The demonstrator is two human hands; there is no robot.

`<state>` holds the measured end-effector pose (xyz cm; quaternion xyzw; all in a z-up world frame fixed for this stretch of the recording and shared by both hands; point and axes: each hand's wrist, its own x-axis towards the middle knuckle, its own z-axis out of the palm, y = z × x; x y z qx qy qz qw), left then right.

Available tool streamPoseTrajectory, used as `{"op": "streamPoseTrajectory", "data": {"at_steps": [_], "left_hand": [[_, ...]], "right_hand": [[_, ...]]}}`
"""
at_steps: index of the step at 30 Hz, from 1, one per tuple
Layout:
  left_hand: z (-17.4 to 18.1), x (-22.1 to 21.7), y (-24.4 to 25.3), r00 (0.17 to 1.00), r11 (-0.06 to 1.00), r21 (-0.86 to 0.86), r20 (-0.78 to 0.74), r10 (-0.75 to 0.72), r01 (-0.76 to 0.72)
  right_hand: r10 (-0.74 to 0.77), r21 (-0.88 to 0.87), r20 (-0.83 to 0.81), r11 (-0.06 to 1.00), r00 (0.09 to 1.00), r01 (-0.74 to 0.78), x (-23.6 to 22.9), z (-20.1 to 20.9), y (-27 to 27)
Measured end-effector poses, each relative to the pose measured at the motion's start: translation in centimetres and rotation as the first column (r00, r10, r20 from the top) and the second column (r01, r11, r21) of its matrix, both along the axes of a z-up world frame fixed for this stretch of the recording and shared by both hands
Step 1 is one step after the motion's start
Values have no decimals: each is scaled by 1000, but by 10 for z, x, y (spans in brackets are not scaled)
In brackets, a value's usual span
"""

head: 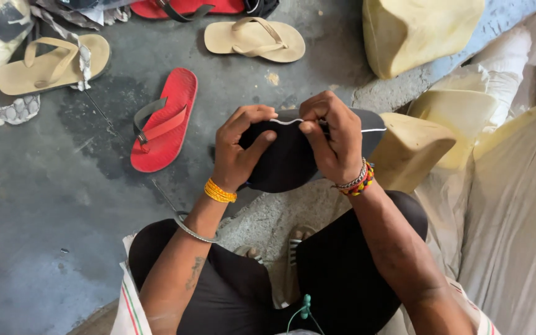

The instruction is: The person sits on the workshop floor and pulls a black fabric cover over a foam slipper, working it over the sole and turning the edges, then adjusts and fastens the strap on the covered slipper.

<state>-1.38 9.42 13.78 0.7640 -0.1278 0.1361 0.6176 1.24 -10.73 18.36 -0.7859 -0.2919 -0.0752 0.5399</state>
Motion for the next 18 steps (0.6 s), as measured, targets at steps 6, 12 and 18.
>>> {"op": "streamPoseTrajectory", "data": {"at_steps": [6,12,18], "left_hand": [[-2,-4,0,995,980,-191,-90,42,-59],[3,-1,19,994,974,-226,-103,-44,20],[-3,3,26,977,929,-367,-176,-119,47]], "right_hand": [[33,-78,38,996,999,-30,1,13,2],[188,-158,71,972,980,-175,16,25,-11],[200,-301,197,944,960,-134,17,33,-8]]}}
